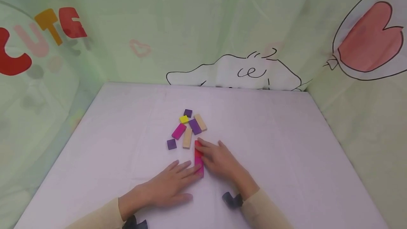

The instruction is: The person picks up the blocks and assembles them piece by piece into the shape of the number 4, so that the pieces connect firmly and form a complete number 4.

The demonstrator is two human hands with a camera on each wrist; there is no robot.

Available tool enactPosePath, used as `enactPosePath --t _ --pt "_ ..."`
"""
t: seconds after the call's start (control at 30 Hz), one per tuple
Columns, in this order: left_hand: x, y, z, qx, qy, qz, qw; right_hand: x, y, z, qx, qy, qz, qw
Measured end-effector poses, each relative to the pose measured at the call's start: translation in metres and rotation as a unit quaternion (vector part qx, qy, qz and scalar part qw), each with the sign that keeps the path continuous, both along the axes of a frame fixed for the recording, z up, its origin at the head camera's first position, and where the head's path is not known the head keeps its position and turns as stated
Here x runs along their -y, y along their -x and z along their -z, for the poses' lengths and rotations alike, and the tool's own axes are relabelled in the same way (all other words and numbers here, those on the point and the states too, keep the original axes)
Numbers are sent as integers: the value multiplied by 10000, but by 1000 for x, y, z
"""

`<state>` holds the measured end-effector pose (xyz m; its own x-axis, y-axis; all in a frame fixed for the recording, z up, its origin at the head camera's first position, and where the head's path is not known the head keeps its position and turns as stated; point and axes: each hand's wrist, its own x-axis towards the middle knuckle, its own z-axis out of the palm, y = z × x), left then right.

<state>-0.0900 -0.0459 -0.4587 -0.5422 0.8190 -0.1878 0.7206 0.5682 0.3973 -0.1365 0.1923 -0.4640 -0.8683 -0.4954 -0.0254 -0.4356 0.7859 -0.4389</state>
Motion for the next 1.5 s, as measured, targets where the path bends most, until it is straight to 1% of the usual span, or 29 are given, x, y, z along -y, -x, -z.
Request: enactPosePath --t 0.2,0.27,0.47,0.63,0.77,1.0,1.2,1.27,1.43,1.5 --pt "-1 0 2 -74 -72 -7 9999 0 -1 -2 11 -16 13 10000" --pt "-2 2 4 -160 -70 -14 9998 0 -1 -3 30 -10 39 10000" --pt "-6 7 5 -557 1 -44 9984 0 0 -2 94 86 79 9999" --pt "-5 10 6 -666 -28 -169 9976 -1 1 0 120 155 53 9998" --pt "-4 13 8 -782 4 -195 9967 -2 1 0 187 226 33 9996" --pt "-3 19 11 -786 80 -287 9965 -3 0 -2 289 290 38 9992" --pt "-5 28 9 -1022 119 -258 9944 -3 -1 0 185 328 100 9992" --pt "-5 31 8 -1031 106 -261 9943 -2 -1 1 181 347 101 9992" --pt "-5 32 7 -957 94 -285 9950 0 -2 0 204 380 100 9990" --pt "-5 32 6 -978 117 -273 9948 -1 -3 -1 184 362 131 9991"
